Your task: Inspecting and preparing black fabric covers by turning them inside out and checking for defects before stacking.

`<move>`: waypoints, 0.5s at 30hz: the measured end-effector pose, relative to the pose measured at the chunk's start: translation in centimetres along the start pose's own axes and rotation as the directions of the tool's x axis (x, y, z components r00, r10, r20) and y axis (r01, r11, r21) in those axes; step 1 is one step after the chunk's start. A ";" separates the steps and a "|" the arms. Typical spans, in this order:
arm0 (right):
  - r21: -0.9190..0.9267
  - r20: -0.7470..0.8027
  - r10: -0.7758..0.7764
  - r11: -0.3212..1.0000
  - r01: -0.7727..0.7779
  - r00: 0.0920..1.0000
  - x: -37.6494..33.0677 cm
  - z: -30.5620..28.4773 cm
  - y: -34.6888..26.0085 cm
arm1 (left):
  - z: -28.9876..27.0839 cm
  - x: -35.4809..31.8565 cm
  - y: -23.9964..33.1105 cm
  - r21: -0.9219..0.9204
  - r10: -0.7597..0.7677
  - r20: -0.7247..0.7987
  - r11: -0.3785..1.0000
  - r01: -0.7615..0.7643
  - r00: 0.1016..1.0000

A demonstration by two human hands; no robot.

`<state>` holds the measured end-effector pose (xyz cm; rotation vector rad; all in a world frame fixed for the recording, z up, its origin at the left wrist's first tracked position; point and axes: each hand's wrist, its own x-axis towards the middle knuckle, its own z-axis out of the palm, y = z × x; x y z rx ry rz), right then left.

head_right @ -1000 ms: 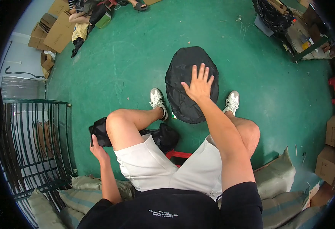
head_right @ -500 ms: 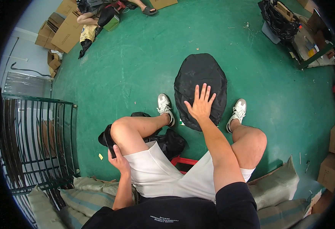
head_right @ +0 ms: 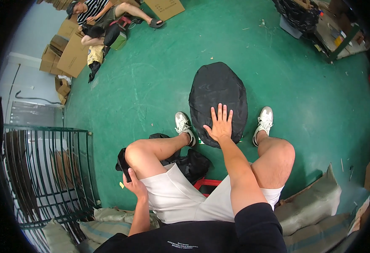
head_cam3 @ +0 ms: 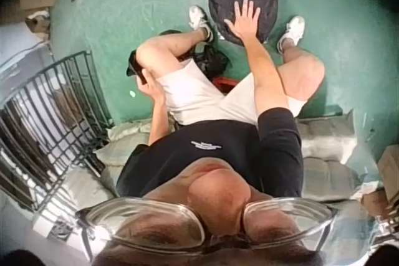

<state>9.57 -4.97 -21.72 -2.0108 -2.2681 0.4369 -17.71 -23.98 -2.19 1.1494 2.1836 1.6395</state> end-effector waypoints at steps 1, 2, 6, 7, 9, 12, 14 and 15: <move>-0.026 0.008 0.014 1.000 -0.014 1.000 -0.1 0.1 0.2 | 0.0 -0.1 0.0 0.028 -0.016 -0.016 0.999 0.017 1.000; -0.030 0.002 0.016 0.999 -0.016 1.000 -0.2 0.2 0.4 | 0.1 -0.1 0.0 0.084 -0.062 -0.041 0.994 0.065 0.997; 0.022 -0.038 0.017 1.000 -0.017 0.999 -0.5 0.1 0.8 | 0.5 -0.1 0.1 0.010 0.012 -0.015 1.000 -0.012 1.000; 0.022 -0.016 -0.007 1.000 0.007 1.000 -0.5 0.0 0.9 | 0.5 -0.1 0.2 0.011 0.024 -0.015 1.000 -0.024 1.000; 0.027 0.005 -0.042 0.999 0.041 0.999 -0.5 -0.1 0.8 | 0.4 -0.1 0.3 0.064 -0.043 -0.024 0.997 0.044 0.999; 0.036 0.057 0.002 0.999 -0.004 0.998 -0.2 -0.4 0.5 | 0.3 -0.2 0.4 0.131 -0.029 -0.005 0.991 0.029 1.000; 0.076 -0.031 -0.008 0.997 0.011 0.999 -0.1 -0.5 0.4 | 0.4 -0.2 0.5 0.100 0.020 0.018 0.995 -0.022 1.000; 0.114 -0.161 -0.017 0.993 0.036 0.987 -0.1 -0.6 0.4 | 0.5 -0.2 0.5 0.096 0.034 0.025 0.995 -0.037 0.999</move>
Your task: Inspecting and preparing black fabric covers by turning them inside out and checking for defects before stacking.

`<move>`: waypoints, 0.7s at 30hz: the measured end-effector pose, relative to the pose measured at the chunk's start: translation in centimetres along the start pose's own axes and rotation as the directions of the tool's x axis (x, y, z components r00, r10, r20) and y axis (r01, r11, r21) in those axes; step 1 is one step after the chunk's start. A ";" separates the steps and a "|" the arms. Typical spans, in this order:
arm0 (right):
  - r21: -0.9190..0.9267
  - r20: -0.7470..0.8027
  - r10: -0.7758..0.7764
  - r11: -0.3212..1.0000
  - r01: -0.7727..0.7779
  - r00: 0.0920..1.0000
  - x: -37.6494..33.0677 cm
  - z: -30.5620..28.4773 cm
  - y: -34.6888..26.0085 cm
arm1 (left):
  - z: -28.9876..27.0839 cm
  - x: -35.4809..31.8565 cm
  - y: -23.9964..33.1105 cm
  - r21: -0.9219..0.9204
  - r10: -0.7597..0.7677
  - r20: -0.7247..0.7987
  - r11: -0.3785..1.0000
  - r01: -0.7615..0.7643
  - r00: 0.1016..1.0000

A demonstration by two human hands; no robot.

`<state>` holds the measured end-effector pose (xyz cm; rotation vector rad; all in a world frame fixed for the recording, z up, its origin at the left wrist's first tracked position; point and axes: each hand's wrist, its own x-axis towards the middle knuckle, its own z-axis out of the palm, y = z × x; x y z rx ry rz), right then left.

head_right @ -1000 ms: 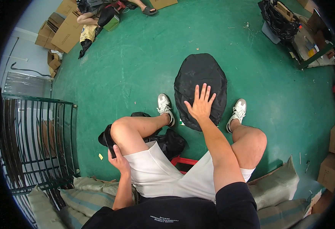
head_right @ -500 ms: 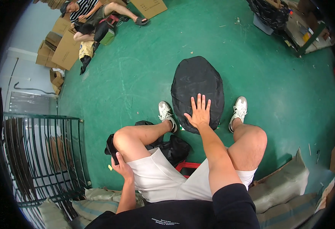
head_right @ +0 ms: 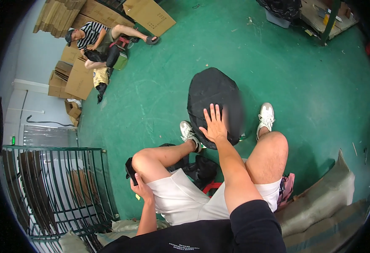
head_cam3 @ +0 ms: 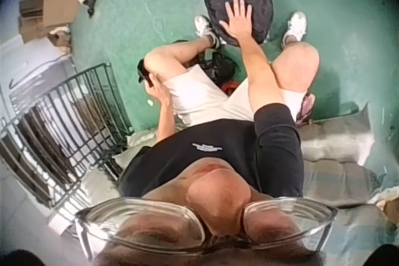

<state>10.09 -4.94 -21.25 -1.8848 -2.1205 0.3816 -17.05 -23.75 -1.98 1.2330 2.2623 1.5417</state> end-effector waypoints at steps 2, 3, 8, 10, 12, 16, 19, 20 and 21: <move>-0.016 0.160 0.041 0.999 -0.039 0.986 0.0 -0.1 0.0 | 0.2 0.0 0.0 0.024 0.027 -0.050 0.999 -0.026 0.998; -0.060 0.196 0.043 0.998 -0.032 0.980 -0.3 -0.3 0.1 | 0.3 0.1 0.0 -0.017 0.008 -0.024 1.000 -0.008 1.000; -0.091 0.223 -0.005 0.995 0.026 0.975 -0.8 -0.7 0.1 | 0.1 0.4 -0.3 -0.002 0.039 -0.112 0.999 -0.040 0.993; -0.069 0.122 -0.031 0.997 0.040 0.992 -1.0 -0.7 0.1 | -0.1 0.5 -0.5 -0.019 0.021 -0.065 1.000 -0.023 0.998; -0.073 0.149 -0.041 0.996 0.053 0.988 -1.3 -0.7 0.3 | -0.2 0.5 -0.6 -0.092 -0.012 -0.074 0.996 0.005 0.997; -0.047 0.082 -0.055 0.997 0.059 0.995 -1.7 -1.1 0.6 | -0.1 0.6 -0.4 -0.076 0.046 -0.055 0.996 -0.050 0.997; -0.086 0.156 0.092 0.993 -0.079 0.983 -0.9 -2.2 -0.4 | -0.1 0.8 0.2 -0.034 0.039 -0.040 0.999 -0.040 0.998; -0.031 0.098 0.049 0.998 -0.046 0.994 -0.2 -3.0 -0.8 | -0.1 1.0 0.3 0.028 -0.048 -0.026 0.998 0.049 0.999; 0.030 0.041 0.090 0.995 -0.091 0.995 1.1 -3.8 -1.5 | 0.1 1.2 0.5 -0.033 0.013 -0.017 0.999 -0.014 1.000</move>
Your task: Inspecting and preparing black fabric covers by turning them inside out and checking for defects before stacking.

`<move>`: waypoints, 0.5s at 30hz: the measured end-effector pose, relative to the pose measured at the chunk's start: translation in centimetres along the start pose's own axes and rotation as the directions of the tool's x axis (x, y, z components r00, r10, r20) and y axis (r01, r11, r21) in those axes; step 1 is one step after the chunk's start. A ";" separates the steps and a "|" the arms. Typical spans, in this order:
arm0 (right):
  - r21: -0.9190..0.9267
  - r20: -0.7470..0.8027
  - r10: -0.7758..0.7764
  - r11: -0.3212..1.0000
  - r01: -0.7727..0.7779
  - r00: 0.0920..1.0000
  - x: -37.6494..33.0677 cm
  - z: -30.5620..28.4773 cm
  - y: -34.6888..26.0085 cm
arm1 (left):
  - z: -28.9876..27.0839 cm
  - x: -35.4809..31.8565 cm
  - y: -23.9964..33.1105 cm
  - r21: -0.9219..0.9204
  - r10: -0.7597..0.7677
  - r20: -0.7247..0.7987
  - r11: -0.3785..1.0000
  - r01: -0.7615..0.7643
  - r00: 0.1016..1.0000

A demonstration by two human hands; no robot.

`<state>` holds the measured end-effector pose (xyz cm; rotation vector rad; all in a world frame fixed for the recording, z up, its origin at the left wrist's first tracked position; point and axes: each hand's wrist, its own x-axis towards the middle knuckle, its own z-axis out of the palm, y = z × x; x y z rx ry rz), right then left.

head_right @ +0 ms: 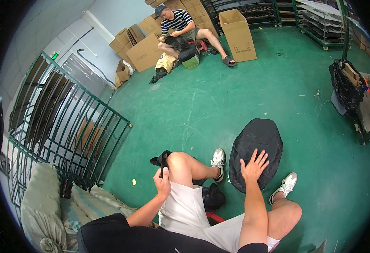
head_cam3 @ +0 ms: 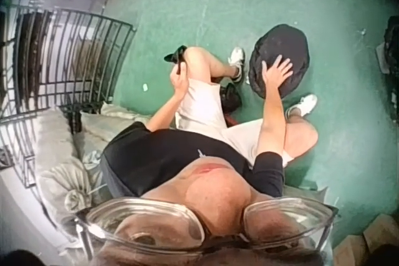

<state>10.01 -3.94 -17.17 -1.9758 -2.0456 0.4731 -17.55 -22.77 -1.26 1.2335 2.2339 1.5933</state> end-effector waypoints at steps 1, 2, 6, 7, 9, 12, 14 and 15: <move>0.051 -0.033 0.069 0.996 -0.067 0.997 1.5 -1.0 -0.9 | 0.0 0.2 0.1 -0.009 0.064 -0.030 0.998 -0.064 0.998; 0.098 -0.126 0.051 0.994 -0.039 0.991 3.4 -2.5 -1.6 | 0.3 0.4 0.2 0.024 0.104 -0.013 0.994 -0.103 0.995; 0.069 0.038 0.288 0.954 -0.290 0.957 10.5 -8.2 0.0 | 0.7 0.5 0.3 -0.049 0.062 0.042 0.997 -0.060 0.997; 0.037 0.193 0.450 0.885 -0.464 0.872 12.0 -9.3 0.8 | 0.9 0.4 0.2 -0.052 0.097 0.035 0.994 -0.095 0.995; -0.109 0.541 0.563 0.784 -0.612 0.625 14.7 -10.6 2.1 | 1.0 0.1 0.0 -0.072 0.102 0.016 0.992 -0.101 0.995; -0.254 0.967 0.242 0.930 -0.266 -0.080 15.4 -9.0 1.1 | 0.9 0.1 -0.3 -0.062 0.104 0.021 0.993 -0.102 0.994; -0.138 0.978 0.187 0.907 -0.397 0.089 15.0 -7.5 -0.8 | 0.9 0.2 -0.3 -0.020 0.090 0.021 0.996 -0.090 0.996; 0.036 0.915 0.071 0.966 -0.255 0.397 14.2 -6.8 -2.0 | 0.8 0.2 -0.1 -0.045 0.085 0.017 0.995 -0.085 0.996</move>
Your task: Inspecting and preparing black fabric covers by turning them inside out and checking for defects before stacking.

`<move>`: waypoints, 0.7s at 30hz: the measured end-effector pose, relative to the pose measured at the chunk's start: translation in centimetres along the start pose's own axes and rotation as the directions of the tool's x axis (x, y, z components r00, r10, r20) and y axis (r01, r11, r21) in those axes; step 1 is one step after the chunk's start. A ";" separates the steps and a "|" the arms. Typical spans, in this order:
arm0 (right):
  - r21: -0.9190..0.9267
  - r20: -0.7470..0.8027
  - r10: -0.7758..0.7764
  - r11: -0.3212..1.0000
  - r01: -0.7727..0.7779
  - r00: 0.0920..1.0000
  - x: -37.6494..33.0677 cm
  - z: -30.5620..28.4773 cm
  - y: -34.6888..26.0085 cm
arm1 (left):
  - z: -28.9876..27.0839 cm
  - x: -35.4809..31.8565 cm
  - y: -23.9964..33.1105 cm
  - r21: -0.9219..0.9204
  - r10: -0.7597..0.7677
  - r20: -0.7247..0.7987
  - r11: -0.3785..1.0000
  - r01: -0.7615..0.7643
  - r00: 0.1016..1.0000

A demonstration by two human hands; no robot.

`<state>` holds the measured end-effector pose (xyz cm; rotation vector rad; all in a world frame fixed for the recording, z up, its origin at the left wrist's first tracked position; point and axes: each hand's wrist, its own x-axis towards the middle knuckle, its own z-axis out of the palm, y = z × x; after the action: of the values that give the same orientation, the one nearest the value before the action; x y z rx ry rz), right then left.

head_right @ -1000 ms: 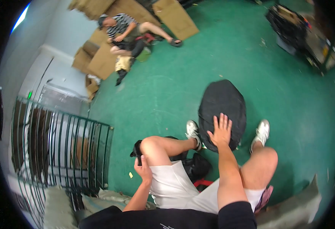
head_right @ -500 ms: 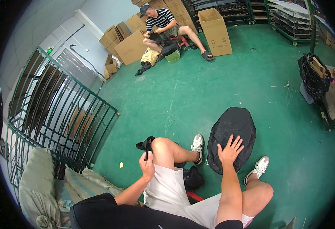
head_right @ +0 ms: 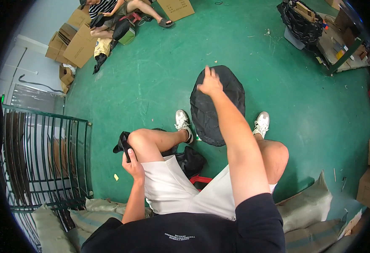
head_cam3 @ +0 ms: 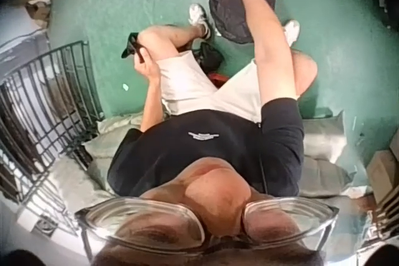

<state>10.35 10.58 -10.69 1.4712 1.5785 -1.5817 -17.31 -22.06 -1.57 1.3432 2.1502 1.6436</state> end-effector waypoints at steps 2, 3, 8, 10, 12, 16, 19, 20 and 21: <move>-0.307 -0.441 -0.395 0.910 0.279 0.806 -0.4 1.9 -2.4 | 0.0 0.5 0.9 -0.038 0.014 0.038 0.999 -0.013 0.999; -0.113 0.175 -0.205 0.968 0.226 0.963 -1.3 3.0 -2.5 | -0.3 0.8 1.7 -0.061 0.012 0.054 0.998 -0.009 0.998; -0.383 0.308 -0.622 0.612 0.692 0.720 -9.2 9.2 -2.4 | 0.9 6.2 8.6 -0.235 0.186 0.222 0.963 -0.133 0.957; -0.048 -0.163 -0.812 0.574 0.817 0.561 -12.9 9.3 -1.2 | 3.7 7.9 12.0 -0.261 0.430 0.319 0.896 -0.358 0.845; 0.684 -0.384 -0.688 0.236 0.690 0.616 -15.7 7.8 -0.2 | 7.3 8.7 14.9 -0.433 0.606 0.550 0.795 -0.424 0.575; 0.927 -0.375 -0.680 -0.290 0.239 0.630 -17.9 5.3 1.9 | 16.3 6.5 17.3 -0.713 0.793 0.591 0.427 -0.556 -0.150; 0.865 -0.501 -0.527 -0.291 0.409 0.686 -16.5 3.8 2.5 | 20.7 6.4 15.3 -0.641 0.799 0.596 0.414 -0.647 -0.079; 0.785 -0.616 -0.420 -0.254 0.565 0.667 -15.9 3.6 2.6 | 21.8 6.6 14.5 -0.583 0.780 0.625 0.435 -0.686 -0.036; 0.675 -0.727 -0.361 -0.224 0.703 0.583 -15.5 3.3 2.9 | 22.2 6.7 13.6 -0.552 0.795 0.606 0.450 -0.702 0.033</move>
<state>16.71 1.55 1.04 1.5158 1.2129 -3.8000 -1.01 -1.23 3.34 2.7510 0.6551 0.7436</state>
